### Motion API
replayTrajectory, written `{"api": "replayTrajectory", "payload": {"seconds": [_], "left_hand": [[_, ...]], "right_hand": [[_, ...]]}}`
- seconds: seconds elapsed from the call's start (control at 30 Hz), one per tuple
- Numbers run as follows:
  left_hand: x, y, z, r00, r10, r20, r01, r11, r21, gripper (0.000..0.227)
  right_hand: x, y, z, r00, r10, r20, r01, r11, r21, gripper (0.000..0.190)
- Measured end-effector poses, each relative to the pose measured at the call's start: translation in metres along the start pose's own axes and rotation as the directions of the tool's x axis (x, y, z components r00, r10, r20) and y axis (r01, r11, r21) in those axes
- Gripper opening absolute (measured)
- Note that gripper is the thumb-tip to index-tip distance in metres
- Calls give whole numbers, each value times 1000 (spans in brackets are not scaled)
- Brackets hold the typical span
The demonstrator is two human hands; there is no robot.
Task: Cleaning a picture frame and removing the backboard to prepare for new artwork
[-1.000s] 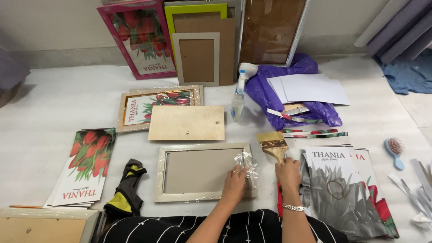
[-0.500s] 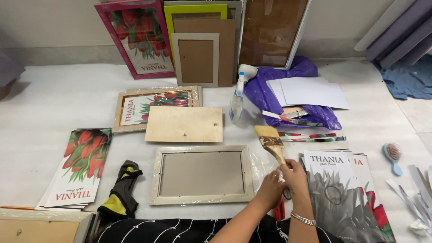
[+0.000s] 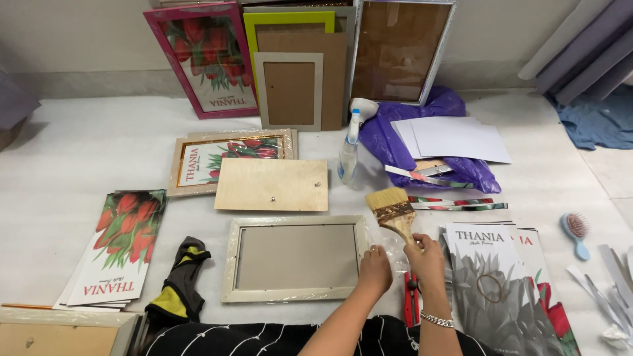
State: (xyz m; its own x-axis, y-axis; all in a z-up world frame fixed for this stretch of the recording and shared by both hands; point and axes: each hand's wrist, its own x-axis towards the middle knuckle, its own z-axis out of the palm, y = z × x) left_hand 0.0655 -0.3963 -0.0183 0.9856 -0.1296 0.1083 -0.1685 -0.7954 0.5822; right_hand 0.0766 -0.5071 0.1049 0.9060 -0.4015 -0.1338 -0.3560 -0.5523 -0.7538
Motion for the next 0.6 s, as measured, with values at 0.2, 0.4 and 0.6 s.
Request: {"api": "replayTrajectory", "payload": {"seconds": [0.2,0.4,0.6], "left_hand": [[13,33,-45,995,96,16,-92,985,-147,54],[-30,26,-130,986,116,-116,-121,992,-34,46],[-74,-85,-136,987,21,-158,-10,998,67,36]], "right_hand": [[17,30,29,992,95,87,-99,995,33,55],[-6,-24,11,986,15,167,-68,946,317,43],[-5,-25,20,972,172,159,-199,963,179,44]]}}
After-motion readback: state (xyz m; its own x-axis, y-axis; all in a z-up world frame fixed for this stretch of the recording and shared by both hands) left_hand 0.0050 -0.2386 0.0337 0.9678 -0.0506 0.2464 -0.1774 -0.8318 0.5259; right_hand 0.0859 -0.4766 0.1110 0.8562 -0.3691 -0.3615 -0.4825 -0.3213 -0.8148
